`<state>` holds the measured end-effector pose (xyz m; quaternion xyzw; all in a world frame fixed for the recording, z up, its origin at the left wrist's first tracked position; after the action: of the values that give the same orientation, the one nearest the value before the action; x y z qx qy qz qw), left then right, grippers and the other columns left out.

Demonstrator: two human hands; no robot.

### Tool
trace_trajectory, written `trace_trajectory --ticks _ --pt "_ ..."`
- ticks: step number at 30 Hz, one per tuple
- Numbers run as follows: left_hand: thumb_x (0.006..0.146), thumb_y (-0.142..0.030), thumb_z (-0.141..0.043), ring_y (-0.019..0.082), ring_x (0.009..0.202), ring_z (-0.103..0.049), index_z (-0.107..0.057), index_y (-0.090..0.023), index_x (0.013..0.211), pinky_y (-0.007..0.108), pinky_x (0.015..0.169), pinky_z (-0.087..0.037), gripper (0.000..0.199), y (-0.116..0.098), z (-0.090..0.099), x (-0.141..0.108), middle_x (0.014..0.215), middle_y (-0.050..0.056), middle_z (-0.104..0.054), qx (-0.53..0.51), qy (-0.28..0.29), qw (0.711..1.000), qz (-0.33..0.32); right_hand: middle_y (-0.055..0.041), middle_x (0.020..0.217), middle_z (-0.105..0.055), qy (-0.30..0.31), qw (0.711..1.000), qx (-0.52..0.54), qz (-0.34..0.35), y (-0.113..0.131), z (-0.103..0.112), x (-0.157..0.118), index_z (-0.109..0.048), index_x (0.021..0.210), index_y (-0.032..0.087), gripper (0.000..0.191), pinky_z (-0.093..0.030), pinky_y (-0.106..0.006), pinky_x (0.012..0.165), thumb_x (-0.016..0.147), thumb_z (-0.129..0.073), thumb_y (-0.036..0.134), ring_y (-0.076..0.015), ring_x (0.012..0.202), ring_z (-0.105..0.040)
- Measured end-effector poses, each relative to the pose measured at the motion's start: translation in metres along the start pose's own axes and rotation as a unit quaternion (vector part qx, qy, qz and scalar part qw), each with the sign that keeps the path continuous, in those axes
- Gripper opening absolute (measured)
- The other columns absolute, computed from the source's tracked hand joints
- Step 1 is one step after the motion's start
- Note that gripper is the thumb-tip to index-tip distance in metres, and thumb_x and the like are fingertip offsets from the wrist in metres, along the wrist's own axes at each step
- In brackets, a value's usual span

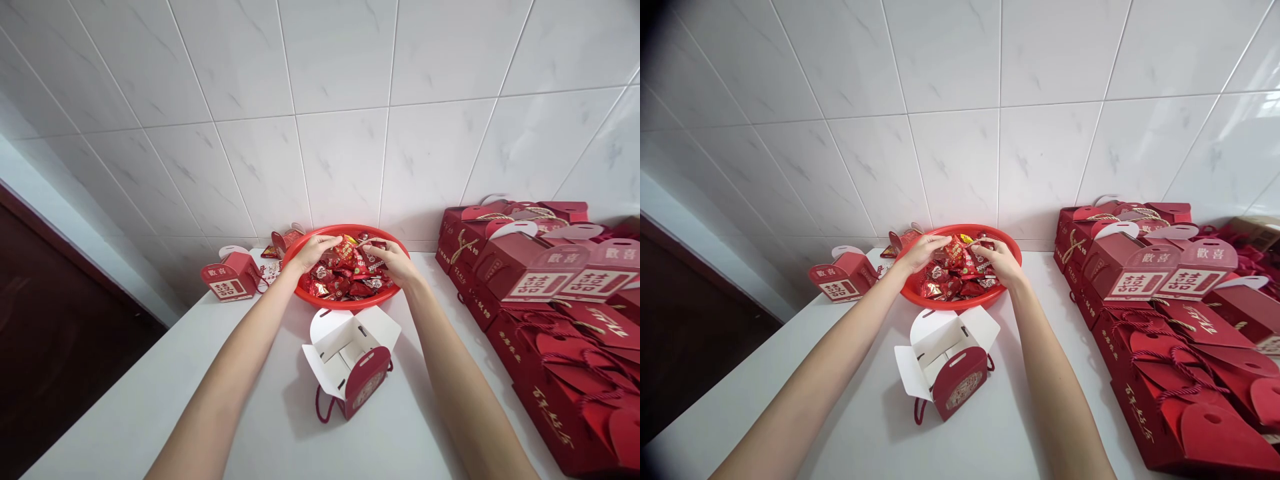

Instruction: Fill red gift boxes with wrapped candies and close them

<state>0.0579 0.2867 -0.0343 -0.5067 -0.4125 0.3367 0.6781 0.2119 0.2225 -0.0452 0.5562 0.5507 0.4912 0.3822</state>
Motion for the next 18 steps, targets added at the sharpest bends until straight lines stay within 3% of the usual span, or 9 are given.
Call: trace_trajectory --ticks 18 --pt "0.066 -0.056 -0.078 0.012 0.062 -0.047 -0.064 -0.014 0.064 0.027 0.064 -0.037 0.044 -0.0008 -0.0038 0.0016 0.062 -0.002 -0.055 0.016 0.028 0.999 -0.015 -0.0022 0.082 -0.073 0.014 1.000 -0.025 -0.002 -0.0027 -0.0010 0.0012 -0.072 0.082 0.020 0.032 -0.051 -0.028 0.065 0.059 -0.082 0.040 -0.0178 0.073 -0.065"
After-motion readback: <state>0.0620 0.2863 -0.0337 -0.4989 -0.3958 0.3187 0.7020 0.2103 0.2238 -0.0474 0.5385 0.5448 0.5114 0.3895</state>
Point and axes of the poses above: each hand's wrist, its own x-axis towards the middle knuckle, its own z-axis out of the back of the hand, y = z × x, the point moved 9 cm from there along x, towards the middle knuckle
